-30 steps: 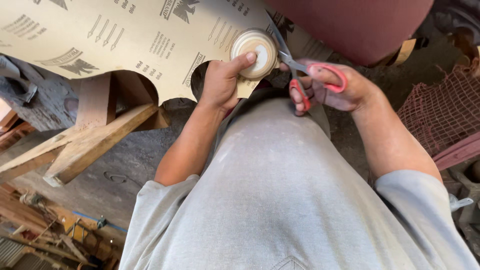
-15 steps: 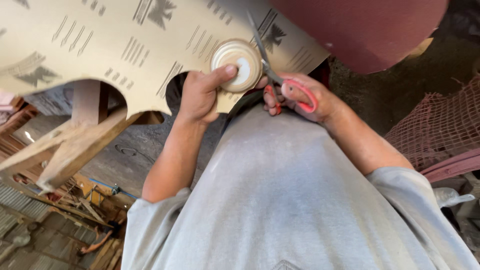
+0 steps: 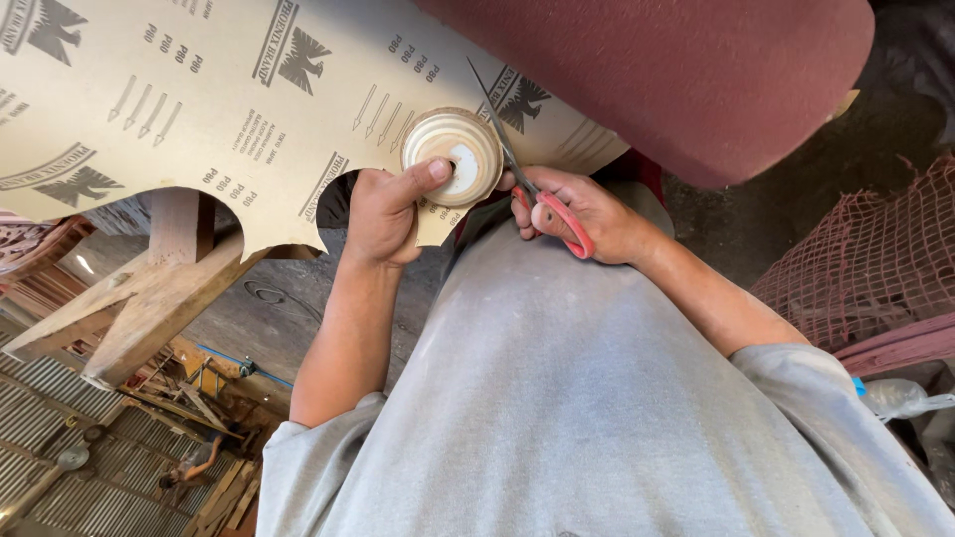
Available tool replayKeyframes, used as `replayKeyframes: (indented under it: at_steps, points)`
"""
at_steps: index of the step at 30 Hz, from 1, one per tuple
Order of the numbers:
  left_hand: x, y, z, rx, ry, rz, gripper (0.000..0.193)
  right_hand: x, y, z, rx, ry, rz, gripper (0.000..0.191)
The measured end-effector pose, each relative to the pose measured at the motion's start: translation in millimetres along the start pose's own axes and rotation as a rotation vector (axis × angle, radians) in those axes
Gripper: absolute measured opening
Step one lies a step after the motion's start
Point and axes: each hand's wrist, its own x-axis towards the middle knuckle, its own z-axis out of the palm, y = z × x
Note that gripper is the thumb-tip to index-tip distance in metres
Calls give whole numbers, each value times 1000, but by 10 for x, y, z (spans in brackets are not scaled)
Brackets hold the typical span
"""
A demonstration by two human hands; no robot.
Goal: The person cuts sandpaper into circular discs, using a round wooden disc as a template and scissors to trim around its edge. They then apply glue from a bottle onto a sanding pad and press a cut sandpaper circle onto it.
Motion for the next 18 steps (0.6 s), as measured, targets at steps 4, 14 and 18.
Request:
replayKeyframes:
  at_steps: [4, 14, 18]
  points:
    - [-13, -21, 1, -11, 11, -10, 36, -44, -35, 10, 5, -4, 20, 72]
    - [-19, -88, -45, -50, -4, -7, 38, -56, -2, 2, -56, 2, -18, 76]
    - [-4, -87, -45, -36, 3, -16, 40, -54, 47, -16, -97, -1, -56, 70]
